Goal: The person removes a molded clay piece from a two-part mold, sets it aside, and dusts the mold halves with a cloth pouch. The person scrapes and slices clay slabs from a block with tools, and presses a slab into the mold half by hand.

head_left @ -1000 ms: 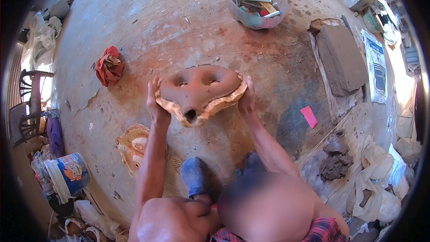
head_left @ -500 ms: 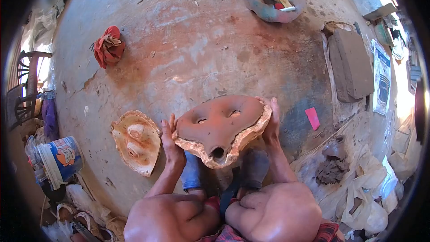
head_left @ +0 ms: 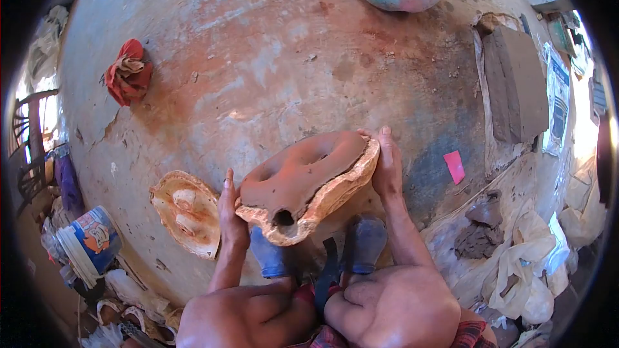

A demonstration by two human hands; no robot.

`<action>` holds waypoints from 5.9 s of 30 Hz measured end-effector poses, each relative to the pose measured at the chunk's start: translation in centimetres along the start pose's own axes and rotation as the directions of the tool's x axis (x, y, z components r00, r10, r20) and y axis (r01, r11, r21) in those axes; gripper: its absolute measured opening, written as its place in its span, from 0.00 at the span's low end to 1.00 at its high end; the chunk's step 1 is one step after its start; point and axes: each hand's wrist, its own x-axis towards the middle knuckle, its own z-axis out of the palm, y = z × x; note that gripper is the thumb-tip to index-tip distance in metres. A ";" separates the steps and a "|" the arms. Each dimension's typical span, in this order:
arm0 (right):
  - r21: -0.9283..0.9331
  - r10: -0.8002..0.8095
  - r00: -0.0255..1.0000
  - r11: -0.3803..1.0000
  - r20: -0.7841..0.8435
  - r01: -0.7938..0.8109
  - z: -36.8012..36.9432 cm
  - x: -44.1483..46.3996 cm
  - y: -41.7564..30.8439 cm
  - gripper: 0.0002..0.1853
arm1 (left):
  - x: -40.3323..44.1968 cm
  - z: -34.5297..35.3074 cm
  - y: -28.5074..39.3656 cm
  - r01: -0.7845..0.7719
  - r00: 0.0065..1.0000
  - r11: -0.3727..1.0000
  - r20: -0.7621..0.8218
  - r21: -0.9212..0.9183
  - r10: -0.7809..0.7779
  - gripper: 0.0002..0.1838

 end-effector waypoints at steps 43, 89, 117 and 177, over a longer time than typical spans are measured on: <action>-0.232 -0.434 0.765 0.777 0.475 0.585 -4.7 3.1 4.9 0.45 | 5.4 22.2 11.0 -0.800 0.460 0.202 0.794 0.565 -0.397 0.26; -0.275 -0.477 0.780 0.750 0.406 0.602 -4.7 1.3 3.8 0.48 | 6.3 21.6 9.8 -0.792 0.407 0.285 0.815 0.540 -0.412 0.26; -0.435 -0.577 0.774 0.646 0.260 0.627 -4.0 -3.0 6.8 0.42 | 7.9 22.2 9.3 -0.789 0.428 0.125 0.684 0.601 -0.590 0.32; -0.362 -0.222 0.924 0.927 -0.312 0.100 -27.4 -9.9 4.6 0.25 | -7.7 9.0 4.6 -0.778 0.139 0.522 0.906 0.349 -0.400 0.21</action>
